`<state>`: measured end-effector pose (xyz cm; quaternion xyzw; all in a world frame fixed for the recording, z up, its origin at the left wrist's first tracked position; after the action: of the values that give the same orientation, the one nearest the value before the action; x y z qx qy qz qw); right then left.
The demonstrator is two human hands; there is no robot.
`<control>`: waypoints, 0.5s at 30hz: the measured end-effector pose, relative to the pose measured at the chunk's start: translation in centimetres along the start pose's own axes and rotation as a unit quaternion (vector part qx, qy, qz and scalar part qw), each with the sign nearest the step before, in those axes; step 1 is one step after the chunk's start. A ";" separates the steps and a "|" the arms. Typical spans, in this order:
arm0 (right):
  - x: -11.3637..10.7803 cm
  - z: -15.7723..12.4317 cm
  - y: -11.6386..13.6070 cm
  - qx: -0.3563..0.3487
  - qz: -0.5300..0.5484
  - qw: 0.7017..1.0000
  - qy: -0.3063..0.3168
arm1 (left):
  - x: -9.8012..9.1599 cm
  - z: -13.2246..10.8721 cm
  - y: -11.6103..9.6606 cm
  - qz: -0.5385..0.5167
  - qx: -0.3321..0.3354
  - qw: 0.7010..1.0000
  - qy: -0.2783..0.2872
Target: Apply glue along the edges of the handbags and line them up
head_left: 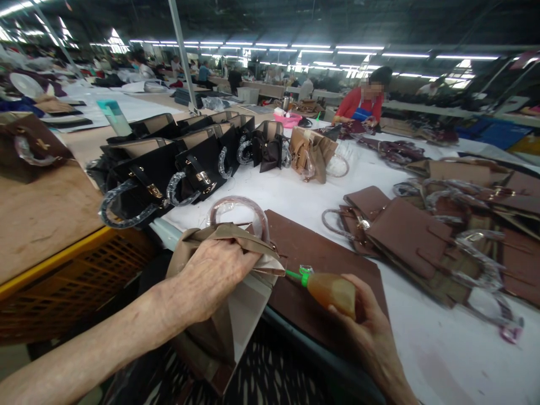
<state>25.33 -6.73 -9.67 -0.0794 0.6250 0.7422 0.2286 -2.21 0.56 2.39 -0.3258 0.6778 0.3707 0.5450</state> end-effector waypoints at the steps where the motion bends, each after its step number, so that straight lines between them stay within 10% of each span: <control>1: 0.1 -0.1 0.0 0.003 -0.007 1.000 0.008 | 0.0 0.0 0.0 0.000 0.001 1.000 0.008; 8: -0.4 -0.2 -0.5 0.044 0.078 0.996 -0.024 | -1.1 1.2 0.7 0.029 -0.017 0.999 -0.036; 15: -1.5 1.0 0.2 0.137 0.369 0.914 -0.100 | -5.3 5.2 2.7 0.093 -0.064 0.978 -0.177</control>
<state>26.70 -6.12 -8.69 0.2633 0.6795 0.6848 0.0085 -0.89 6.61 7.30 -0.2250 0.5724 0.5145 0.5975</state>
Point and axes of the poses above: each hand's wrist, its own z-axis towards the middle knuckle, its own x-axis out of the palm, y = z × x, the point moved 1 cm from there along z, towards the middle knuckle, and after that the axes turned 15 degrees about -x, right-handed, at the moved point
